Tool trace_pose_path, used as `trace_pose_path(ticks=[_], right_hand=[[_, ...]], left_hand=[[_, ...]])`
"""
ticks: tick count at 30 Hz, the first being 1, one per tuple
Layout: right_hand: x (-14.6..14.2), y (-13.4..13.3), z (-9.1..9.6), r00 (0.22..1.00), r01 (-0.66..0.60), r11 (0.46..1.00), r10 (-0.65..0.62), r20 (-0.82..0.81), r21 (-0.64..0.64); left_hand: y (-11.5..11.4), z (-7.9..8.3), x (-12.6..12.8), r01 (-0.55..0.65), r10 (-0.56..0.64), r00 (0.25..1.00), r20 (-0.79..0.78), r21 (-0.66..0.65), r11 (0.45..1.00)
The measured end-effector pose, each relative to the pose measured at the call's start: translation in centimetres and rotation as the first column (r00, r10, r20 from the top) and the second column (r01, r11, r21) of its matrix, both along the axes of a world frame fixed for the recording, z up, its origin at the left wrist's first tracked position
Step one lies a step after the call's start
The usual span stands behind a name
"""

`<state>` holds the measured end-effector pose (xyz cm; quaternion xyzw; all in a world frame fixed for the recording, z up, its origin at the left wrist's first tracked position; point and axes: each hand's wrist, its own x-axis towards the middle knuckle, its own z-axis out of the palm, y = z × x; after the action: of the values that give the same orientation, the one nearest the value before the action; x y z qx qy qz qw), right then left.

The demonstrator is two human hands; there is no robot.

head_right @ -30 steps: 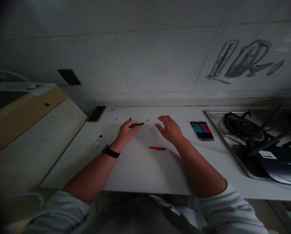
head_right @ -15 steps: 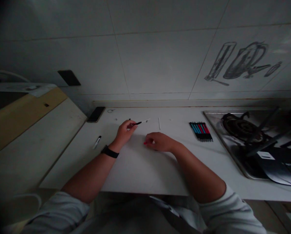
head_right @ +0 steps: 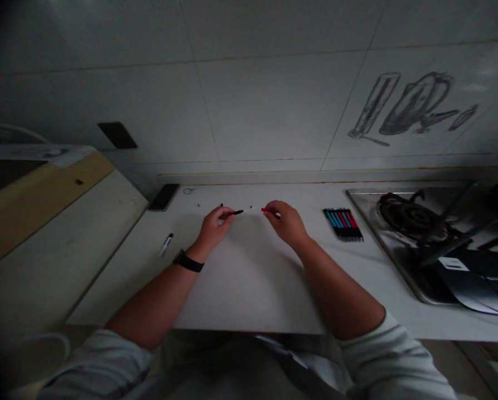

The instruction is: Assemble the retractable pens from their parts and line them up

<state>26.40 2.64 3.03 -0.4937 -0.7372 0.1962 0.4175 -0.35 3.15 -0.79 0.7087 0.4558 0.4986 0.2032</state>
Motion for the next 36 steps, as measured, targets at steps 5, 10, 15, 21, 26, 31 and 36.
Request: trace_pose_path(ticks=[5, 10, 15, 21, 26, 31, 36], right_hand=[[-0.1, -0.3, 0.5, 0.997, -0.005, 1.000, 0.003, 0.082, 0.020], [0.0, -0.3, 0.5, 0.984, -0.022, 1.000, 0.018, 0.179, 0.018], [0.2, -0.3, 0.6, 0.972, -0.020, 0.999, 0.010, 0.237, 0.042], [0.4, -0.2, 0.5, 0.954, 0.007, 0.999, -0.021, 0.300, 0.048], [0.2, -0.3, 0.2, 0.953, -0.030, 0.998, 0.013, 0.303, 0.050], [-0.5, -0.7, 0.2, 0.942, -0.097, 0.995, 0.080, 0.325, 0.036], [-1.2, -1.0, 0.1, 0.921, -0.173, 0.984, 0.149, 0.359, 0.034]], left_hand=[[0.2, -0.4, -0.2, 0.012, -0.011, 0.998, -0.059, 0.021, 1.000], [0.3, -0.5, -0.2, 0.022, -0.018, 0.993, -0.113, 0.035, 0.999], [0.2, -0.3, -0.3, -0.002, 0.010, 0.989, -0.147, 0.058, 0.998], [0.1, -0.1, -0.2, -0.006, 0.014, 0.989, -0.150, 0.060, 0.998], [0.0, -0.1, 0.1, 0.017, -0.007, 0.983, -0.181, 0.054, 0.998], [-0.3, -0.1, 0.4, 0.088, -0.080, 0.974, -0.213, 0.028, 0.996], [-0.8, 0.2, 0.6, 0.129, -0.122, 0.959, -0.255, 0.013, 0.992]])
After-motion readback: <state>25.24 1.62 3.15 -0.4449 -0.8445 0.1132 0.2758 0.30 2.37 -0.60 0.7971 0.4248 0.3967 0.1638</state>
